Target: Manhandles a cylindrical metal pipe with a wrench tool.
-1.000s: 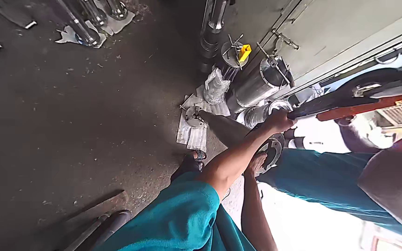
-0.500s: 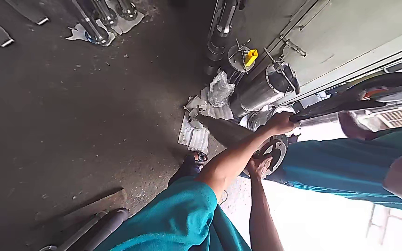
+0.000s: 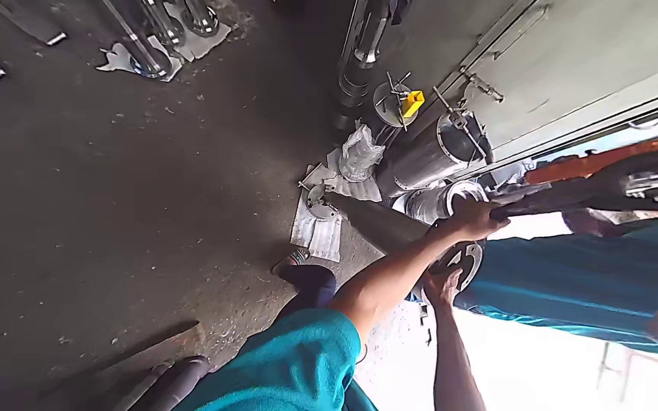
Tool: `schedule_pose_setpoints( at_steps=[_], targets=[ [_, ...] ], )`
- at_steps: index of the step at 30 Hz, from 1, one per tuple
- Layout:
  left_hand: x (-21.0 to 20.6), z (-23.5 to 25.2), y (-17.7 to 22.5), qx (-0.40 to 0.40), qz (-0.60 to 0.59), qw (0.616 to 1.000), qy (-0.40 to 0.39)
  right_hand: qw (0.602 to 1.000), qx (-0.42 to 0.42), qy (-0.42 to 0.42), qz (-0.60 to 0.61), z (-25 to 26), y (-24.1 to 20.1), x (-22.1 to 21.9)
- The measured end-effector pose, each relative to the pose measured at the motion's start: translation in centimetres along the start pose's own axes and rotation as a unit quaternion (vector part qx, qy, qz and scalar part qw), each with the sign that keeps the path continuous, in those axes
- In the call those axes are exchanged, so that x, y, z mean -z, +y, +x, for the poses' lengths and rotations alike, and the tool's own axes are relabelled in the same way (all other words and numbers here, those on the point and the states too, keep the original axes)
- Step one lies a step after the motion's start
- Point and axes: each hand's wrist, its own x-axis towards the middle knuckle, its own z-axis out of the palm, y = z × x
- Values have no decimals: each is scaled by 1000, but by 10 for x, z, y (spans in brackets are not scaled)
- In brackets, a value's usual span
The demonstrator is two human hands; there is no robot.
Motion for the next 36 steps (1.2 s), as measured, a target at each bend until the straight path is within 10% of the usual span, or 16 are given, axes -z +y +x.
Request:
schedule_pose_setpoints(
  at_steps=[5, 6, 9, 15, 36],
  targets=[
    [0, 2, -5, -1, -37, 998, -52, 998, -46, -30, 11, -23, -63, 45],
    [6, 6, -4, 7, -34, 997, -63, 986, -87, -139, -26, -17, -93, 69],
    [6, 12, -8, 13, -22, 997, -73, 998, -48, -21, 44, -26, -104, 60],
    [7, 29, -10, 18, 14, 996, -82, 985, -136, -87, 59, -22, -211, 125],
    [-13, 33, -19, -17, -14, 999, -23, 991, 134, -3, 8, 53, 33, 21]
  ],
)
